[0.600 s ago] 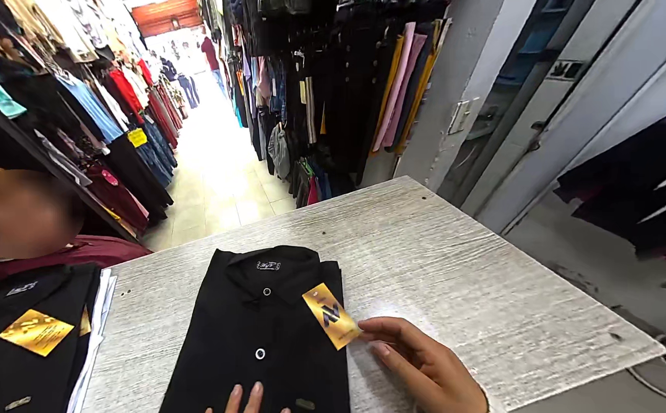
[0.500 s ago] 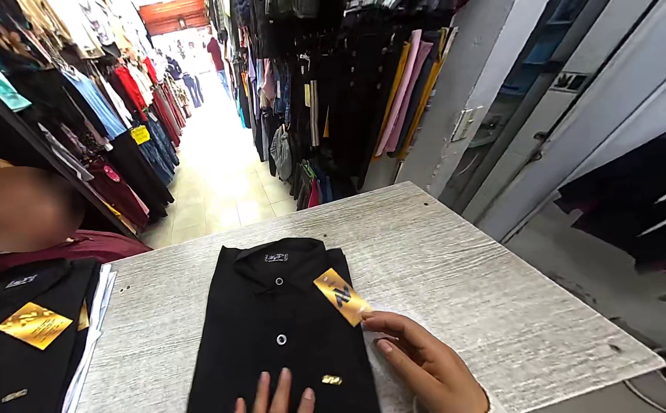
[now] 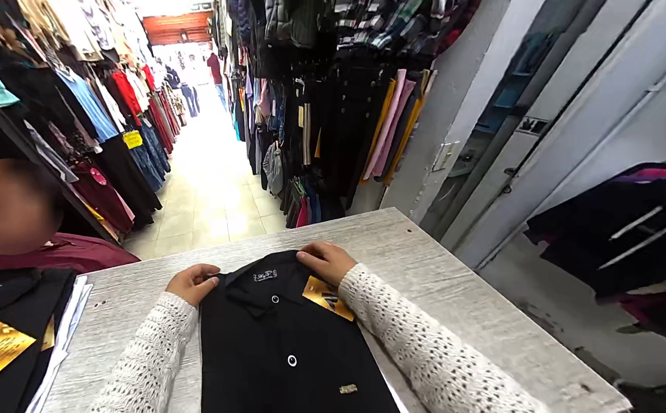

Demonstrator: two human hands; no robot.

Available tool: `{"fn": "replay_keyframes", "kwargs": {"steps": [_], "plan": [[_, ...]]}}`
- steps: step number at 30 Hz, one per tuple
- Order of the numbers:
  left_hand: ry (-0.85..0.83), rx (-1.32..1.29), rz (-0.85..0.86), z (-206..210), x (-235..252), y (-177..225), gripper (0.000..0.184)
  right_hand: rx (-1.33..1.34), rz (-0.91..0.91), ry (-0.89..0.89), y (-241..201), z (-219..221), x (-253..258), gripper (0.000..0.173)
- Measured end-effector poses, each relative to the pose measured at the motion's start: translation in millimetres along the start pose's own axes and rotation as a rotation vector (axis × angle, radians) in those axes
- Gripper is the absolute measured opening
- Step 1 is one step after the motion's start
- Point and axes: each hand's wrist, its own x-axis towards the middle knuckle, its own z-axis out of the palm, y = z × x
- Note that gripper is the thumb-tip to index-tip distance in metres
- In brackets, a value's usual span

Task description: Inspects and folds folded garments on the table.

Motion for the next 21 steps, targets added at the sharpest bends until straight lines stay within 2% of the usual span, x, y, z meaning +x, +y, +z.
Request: {"fn": "replay_keyframes", "kwargs": {"steps": [4, 7, 8, 10, 11, 12, 14, 16, 17, 19, 21], "plan": [[0.010, -0.026, -0.001, -8.9, -2.2, -13.5, 0.019, -0.057, -0.104, 0.024, 5.9, 14.3, 20.7, 0.018], [0.011, 0.053, 0.037, -8.3, 2.6, -22.0, 0.021, -0.095, -0.117, 0.041, 10.9, 14.4, 19.4, 0.016], [0.002, 0.115, 0.122, -8.4, 3.0, -23.5, 0.026, -0.116, -0.125, 0.049, 9.1, 13.6, 18.1, 0.018], [-0.041, 0.162, 0.449, -10.5, 5.4, -26.4, 0.037, -0.174, -0.211, 0.080, -2.6, 8.5, 16.2, 0.026], [-0.110, 0.144, 0.560, -11.9, 5.8, -22.7, 0.039, -0.200, -0.298, 0.102, -11.2, 8.2, 14.7, 0.028], [-0.214, 0.152, 0.588, -14.2, 4.5, -13.6, 0.040, -0.220, -0.398, 0.113, -20.8, 12.2, 12.2, 0.029], [-0.413, 0.220, 0.499, -17.3, 5.8, 11.2, 0.037, -0.206, -0.492, -0.020, -41.0, 28.6, 5.4, 0.029], [-0.473, 0.271, 0.448, -17.0, 17.0, 23.9, 0.030, -0.102, -0.415, -0.302, -57.1, 40.7, 1.3, 0.037], [-0.492, 0.273, 0.442, -18.3, 23.2, 27.2, 0.026, -0.057, -0.387, -0.376, -59.3, 43.2, 1.6, 0.037], [-0.528, 0.248, 0.422, -18.7, 35.0, 30.8, 0.020, 0.005, -0.380, -0.393, -53.6, 42.5, 3.9, 0.033], [-0.548, 0.241, 0.421, -14.5, 44.9, 33.6, 0.022, 0.045, -0.366, -0.405, -48.3, 38.4, 5.8, 0.029]]}}
